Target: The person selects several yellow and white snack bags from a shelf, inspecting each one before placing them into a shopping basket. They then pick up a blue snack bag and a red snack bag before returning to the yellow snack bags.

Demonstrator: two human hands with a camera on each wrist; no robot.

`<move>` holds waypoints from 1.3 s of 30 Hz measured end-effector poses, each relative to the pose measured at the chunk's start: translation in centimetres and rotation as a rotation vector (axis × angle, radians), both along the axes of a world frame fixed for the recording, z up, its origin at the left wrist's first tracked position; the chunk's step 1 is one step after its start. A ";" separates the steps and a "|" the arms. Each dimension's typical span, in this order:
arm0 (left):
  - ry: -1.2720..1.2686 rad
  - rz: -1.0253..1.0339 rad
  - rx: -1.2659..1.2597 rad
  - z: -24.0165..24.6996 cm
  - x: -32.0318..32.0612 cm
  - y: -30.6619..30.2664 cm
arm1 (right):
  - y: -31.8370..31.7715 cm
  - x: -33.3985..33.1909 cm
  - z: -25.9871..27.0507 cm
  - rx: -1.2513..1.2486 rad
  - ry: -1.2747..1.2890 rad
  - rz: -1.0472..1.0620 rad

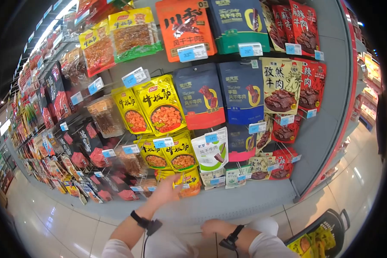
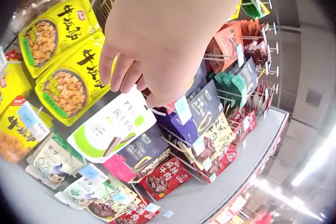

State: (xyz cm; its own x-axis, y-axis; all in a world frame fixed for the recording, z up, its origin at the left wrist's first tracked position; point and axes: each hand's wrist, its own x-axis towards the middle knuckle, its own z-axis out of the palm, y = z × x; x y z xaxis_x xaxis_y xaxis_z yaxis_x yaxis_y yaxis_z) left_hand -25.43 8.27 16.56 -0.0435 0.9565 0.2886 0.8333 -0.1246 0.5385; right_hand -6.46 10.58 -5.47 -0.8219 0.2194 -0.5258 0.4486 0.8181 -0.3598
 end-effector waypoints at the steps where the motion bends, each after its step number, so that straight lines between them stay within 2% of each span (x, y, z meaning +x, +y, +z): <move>1: -0.032 -0.006 0.015 1.5 0.3 1.4 | 0.1 -0.4 -0.2 0.011 -0.014 0.001; 2: -0.050 -0.045 0.067 2.8 0.5 2.9 | -0.1 -0.4 1.0 0.004 -0.011 -0.010; 4: -0.100 -0.098 0.162 4.7 1.1 6.4 | 0.0 0.0 4.2 0.025 0.177 -0.066; 7: -0.189 -0.087 0.199 7.5 2.7 11.6 | 0.8 0.4 2.2 0.036 0.327 -0.081; 8: -0.190 -0.097 0.198 8.4 3.3 13.0 | 0.8 0.6 2.5 0.037 0.326 -0.090; 10: -0.347 0.035 0.229 10.1 4.4 15.7 | 0.9 0.9 3.9 0.043 0.221 -0.102; 13: -0.429 0.125 0.231 12.8 4.5 18.3 | 1.2 1.6 5.5 -0.013 0.173 -0.105; 14: -0.427 0.120 0.235 12.9 4.4 19.0 | 1.3 1.6 5.5 -0.008 0.177 -0.108; 16: -0.445 0.240 0.327 12.4 3.6 21.8 | 1.7 1.7 5.2 -0.030 0.070 -0.110; 17: -0.378 0.299 0.406 10.8 1.9 24.9 | 1.8 2.0 5.6 -0.022 0.074 -0.111; 23: -0.433 0.188 0.462 11.4 3.3 25.0 | 2.5 3.0 5.2 -0.007 0.247 -0.136; 25: -0.435 0.238 0.438 12.3 3.8 24.0 | 2.8 2.9 5.4 -0.033 0.166 -0.082; 27: -0.440 0.285 0.408 12.8 3.5 24.1 | 3.0 2.5 4.5 -0.026 0.189 -0.093; 29: -0.668 0.114 0.127 13.3 2.6 24.6 | 3.2 2.0 3.4 -0.019 0.211 -0.104; 30: -0.667 0.118 0.129 14.1 3.7 23.4 | 3.3 1.8 3.0 -0.011 0.230 -0.096; 32: -1.170 -0.095 0.204 15.0 6.3 21.4 | 3.3 1.6 2.5 -0.003 0.247 -0.084; 35: -1.102 -0.145 0.244 14.6 6.7 22.8 | 3.3 1.4 2.6 0.009 0.272 -0.079; 38: -1.118 -0.230 0.241 13.4 6.5 25.1 | 3.3 1.3 2.8 -0.019 0.125 -0.058; 39: -1.099 -0.158 0.240 13.3 6.6 25.6 | 3.3 1.5 2.3 -0.012 0.190 -0.083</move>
State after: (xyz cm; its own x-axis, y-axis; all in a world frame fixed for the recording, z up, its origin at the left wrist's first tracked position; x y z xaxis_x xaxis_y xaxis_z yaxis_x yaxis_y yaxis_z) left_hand -18.87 33.92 29.86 -0.2700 0.8987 0.3456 -0.1096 -0.3853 0.9163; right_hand -4.99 13.83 -3.19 -0.8860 0.2850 -0.3657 0.4370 0.7767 -0.4536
